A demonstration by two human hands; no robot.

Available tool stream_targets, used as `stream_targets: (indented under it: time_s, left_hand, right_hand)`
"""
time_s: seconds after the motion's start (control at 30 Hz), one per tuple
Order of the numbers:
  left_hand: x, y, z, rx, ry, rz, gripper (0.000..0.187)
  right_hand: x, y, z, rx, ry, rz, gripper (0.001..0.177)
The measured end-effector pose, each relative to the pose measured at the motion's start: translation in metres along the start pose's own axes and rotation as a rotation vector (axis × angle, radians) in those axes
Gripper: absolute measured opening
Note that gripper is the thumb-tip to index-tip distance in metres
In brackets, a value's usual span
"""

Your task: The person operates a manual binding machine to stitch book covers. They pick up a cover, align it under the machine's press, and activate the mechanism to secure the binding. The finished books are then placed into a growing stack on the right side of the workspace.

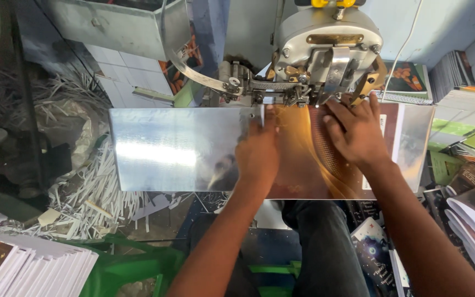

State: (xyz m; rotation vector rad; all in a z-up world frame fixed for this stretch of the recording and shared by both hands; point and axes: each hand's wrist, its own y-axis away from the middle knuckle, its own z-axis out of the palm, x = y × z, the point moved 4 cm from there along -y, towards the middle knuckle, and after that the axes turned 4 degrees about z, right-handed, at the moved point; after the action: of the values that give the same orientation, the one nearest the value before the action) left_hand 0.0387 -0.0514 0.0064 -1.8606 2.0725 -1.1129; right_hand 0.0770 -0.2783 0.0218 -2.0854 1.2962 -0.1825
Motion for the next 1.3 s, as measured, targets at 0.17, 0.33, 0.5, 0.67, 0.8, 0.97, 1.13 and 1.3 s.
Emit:
stream_targets:
  time_s: [0.17, 0.33, 0.5, 0.67, 0.8, 0.97, 1.13, 1.3]
  left_hand:
    - [0.017, -0.002, 0.006, 0.000, 0.025, -0.007, 0.051]
    - [0.027, 0.001, 0.005, -0.024, 0.024, 0.024, 0.049]
    - [0.032, 0.005, 0.006, -0.078, 0.130, -0.008, 0.047]
    - [0.035, 0.002, 0.013, -0.073, 0.142, -0.011, 0.046]
    - [0.037, 0.003, 0.018, -0.065, 0.148, 0.014, 0.046]
    - [0.036, 0.003, 0.017, -0.041, 0.118, 0.025, 0.048]
    - [0.037, 0.006, 0.019, -0.002, 0.124, 0.041, 0.047]
    - [0.034, 0.008, 0.021, -0.037, 0.194, 0.047, 0.051]
  right_hand:
    - [-0.023, -0.003, -0.011, 0.102, 0.110, -0.159, 0.042]
    - [-0.010, 0.000, -0.020, 0.088, 0.121, -0.109, 0.047]
    - [0.001, 0.002, -0.021, 0.059, 0.126, -0.062, 0.047]
    - [0.008, 0.004, -0.022, 0.085, 0.123, -0.064, 0.047]
    - [0.015, 0.006, -0.021, 0.094, 0.104, -0.082, 0.047]
    - [0.015, 0.004, -0.020, 0.085, 0.131, -0.053, 0.042]
    - [0.018, 0.003, -0.025, 0.023, 0.075, -0.058, 0.046]
    - [0.043, -0.012, -0.027, -0.210, 0.009, 0.021, 0.059]
